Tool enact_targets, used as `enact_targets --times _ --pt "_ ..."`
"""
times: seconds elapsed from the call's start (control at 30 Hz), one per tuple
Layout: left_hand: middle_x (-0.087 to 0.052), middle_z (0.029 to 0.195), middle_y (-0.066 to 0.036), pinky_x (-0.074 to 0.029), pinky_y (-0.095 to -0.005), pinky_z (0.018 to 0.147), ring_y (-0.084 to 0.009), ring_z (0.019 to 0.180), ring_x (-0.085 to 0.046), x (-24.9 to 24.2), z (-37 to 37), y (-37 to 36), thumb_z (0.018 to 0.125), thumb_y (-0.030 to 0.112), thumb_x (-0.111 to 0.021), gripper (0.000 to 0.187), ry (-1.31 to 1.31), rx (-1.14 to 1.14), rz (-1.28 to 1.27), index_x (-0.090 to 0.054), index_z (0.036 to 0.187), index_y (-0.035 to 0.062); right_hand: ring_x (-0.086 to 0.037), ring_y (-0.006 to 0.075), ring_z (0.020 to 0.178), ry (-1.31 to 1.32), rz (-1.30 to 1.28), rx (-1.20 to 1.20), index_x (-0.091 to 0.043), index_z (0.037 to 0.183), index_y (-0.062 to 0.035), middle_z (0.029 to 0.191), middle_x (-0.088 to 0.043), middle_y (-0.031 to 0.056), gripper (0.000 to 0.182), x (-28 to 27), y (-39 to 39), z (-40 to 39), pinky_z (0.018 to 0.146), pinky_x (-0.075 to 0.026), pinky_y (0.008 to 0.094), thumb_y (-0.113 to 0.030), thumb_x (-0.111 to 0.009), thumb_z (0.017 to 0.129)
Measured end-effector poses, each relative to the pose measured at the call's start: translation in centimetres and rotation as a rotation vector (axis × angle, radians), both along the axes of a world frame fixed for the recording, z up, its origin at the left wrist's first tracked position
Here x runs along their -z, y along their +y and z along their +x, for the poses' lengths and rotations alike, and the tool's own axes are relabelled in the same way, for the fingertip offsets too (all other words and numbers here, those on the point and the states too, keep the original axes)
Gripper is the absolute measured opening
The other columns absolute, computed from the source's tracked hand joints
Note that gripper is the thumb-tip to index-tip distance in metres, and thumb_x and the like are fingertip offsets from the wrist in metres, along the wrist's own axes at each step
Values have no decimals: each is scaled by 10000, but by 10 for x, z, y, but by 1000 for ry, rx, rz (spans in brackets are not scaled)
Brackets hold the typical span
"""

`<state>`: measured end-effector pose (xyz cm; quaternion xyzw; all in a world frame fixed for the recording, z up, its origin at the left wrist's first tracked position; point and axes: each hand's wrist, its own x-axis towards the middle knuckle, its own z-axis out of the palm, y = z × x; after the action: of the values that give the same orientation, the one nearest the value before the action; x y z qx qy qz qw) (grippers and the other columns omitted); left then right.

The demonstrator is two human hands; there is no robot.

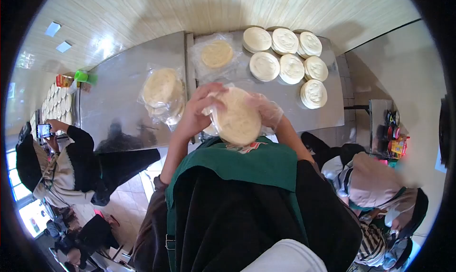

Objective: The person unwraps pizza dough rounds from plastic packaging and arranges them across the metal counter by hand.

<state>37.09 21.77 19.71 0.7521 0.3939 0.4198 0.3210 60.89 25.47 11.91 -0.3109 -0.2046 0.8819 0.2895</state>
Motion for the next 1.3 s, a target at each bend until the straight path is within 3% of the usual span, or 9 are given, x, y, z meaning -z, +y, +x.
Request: enact_targets --times 0.13,0.23,0.37,0.77,0.97,1.07,1.17,1.2,1.3 --pt "-560 1254 -102 -450 -351 940 -222 1157 -541 43 50 -4 883 0 -589 396 -768 -361 -447 -505 1265 64 -627 139 936 -321 221 260 -592 1182 -3 1078 -664 68 397 12 -6 36 820 -523 295 -225 -700 870" --pt "-563 1233 -100 -460 -313 896 -180 1102 -555 38 66 -12 950 75 -548 415 -761 -275 -716 -408 1339 30 -617 125 928 -410 341 375 -605 1150 -6 1041 -668 56 363 6 -10 59 810 -512 274 -217 -700 870" --pt "-624 1111 -95 -495 -277 763 -133 912 -610 39 90 -1 907 168 -662 441 -254 -440 -534 -477 1283 30 -610 118 938 -342 385 386 -625 1112 -10 999 -671 48 323 -7 -16 73 821 -495 261 -245 -674 895" --pt "-658 886 -32 -482 -219 657 -83 756 -606 26 67 -2 888 184 -691 313 -440 -260 -530 -563 1138 45 -603 161 969 -472 501 509 -640 1136 47 1074 -668 113 430 -32 -18 62 900 -450 282 -316 -476 975" --pt "-657 894 -27 -477 -223 608 -78 723 -598 32 56 0 925 187 -637 236 -649 -287 -722 -576 1113 57 -621 170 925 -219 236 404 -641 1153 16 1073 -670 117 481 -56 -22 72 855 -487 302 -384 -438 982" --pt "-649 885 -17 -477 -216 611 -65 735 -594 38 59 4 933 169 -622 209 -566 -284 -664 -578 1098 49 -631 168 937 -156 144 237 -641 1178 -47 1113 -661 118 425 -72 -31 89 838 -500 299 -388 -581 932" --pt "-639 926 -28 -489 -232 669 -74 797 -593 31 70 13 944 181 -607 207 -327 -124 -520 -574 1097 46 -616 129 894 -796 778 61 -627 1214 -82 1079 -671 110 426 -64 -39 85 780 -495 281 -377 -634 907" --pt "-635 947 -35 -495 -242 695 -80 826 -592 25 73 14 948 187 -600 208 -232 -49 -463 -572 1097 45 -608 118 881 -788 761 102 -629 1194 -78 1053 -674 97 404 -61 -41 83 768 -491 275 -356 -649 901" --pt "-617 1088 -83 -486 -281 818 -121 964 -582 15 80 20 961 202 -577 248 -571 -86 -394 -555 1147 40 -587 93 845 -682 660 386 -628 1126 -69 970 -673 56 337 -52 -42 78 742 -479 261 -299 -685 886"
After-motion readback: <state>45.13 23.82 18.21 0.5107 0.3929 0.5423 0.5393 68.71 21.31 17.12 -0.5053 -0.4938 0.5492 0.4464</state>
